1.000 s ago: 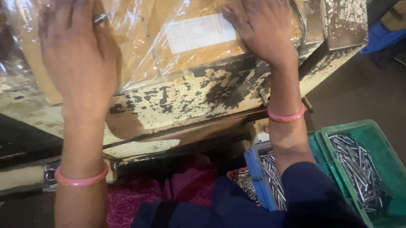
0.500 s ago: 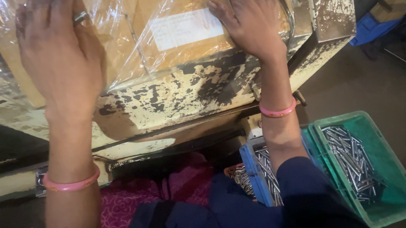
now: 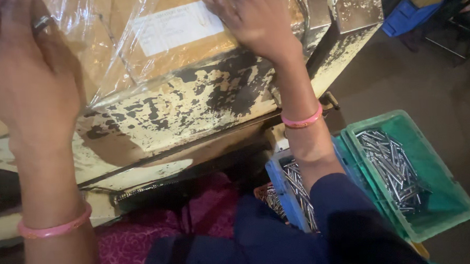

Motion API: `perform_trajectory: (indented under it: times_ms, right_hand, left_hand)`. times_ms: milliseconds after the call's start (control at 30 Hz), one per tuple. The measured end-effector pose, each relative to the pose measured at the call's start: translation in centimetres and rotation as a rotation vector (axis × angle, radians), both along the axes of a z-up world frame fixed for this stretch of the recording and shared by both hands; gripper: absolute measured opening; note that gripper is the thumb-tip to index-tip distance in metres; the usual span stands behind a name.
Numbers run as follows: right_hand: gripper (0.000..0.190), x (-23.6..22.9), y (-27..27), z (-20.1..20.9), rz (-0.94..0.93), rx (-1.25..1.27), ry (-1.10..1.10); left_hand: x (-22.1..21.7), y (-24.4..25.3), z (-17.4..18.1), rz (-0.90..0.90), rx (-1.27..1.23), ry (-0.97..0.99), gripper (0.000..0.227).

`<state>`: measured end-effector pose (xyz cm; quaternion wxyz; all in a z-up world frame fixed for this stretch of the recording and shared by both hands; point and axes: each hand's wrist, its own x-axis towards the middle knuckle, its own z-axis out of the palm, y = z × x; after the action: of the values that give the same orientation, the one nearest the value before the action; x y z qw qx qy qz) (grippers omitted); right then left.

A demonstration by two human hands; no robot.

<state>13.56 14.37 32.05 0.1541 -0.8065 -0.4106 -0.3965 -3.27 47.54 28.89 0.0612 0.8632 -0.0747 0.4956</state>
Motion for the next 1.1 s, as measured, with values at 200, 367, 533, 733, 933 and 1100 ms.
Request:
perform_trajectory:
  times_ms: [200,367,533,733,933,1100]
  right_hand:
    - [0.039,-0.1,-0.1,-0.1,-0.002,-0.01,-0.023]
    - [0.041,-0.2,-0.2,-0.2,-0.031,-0.037,0.014]
    - [0.042,-0.2,-0.3,-0.1,-0.003,-0.041,0.062]
    - [0.043,-0.2,-0.3,-0.3,0.006,-0.032,-0.003]
    - [0.045,-0.1,-0.3,-0.5,-0.004,-0.044,-0.001]
    - [0.051,0.1,-0.5,-0.6,0.0,-0.045,-0.003]
  left_hand:
    - [-0.2,-0.4,-0.1,-0.001,0.022,-0.04,0.036]
    - [-0.2,-0.4,-0.1,0.008,0.025,-0.039,0.037]
    - [-0.3,-0.2,-0.3,0.04,0.061,-0.036,0.036]
    - [-0.2,0.3,-0.7,0.073,0.054,-0.01,0.048]
    - [-0.1,0.4,-1.1,0.07,0.047,-0.019,0.048]
    - [-0.3,0.3,-1.1,0.073,0.011,0.015,0.042]
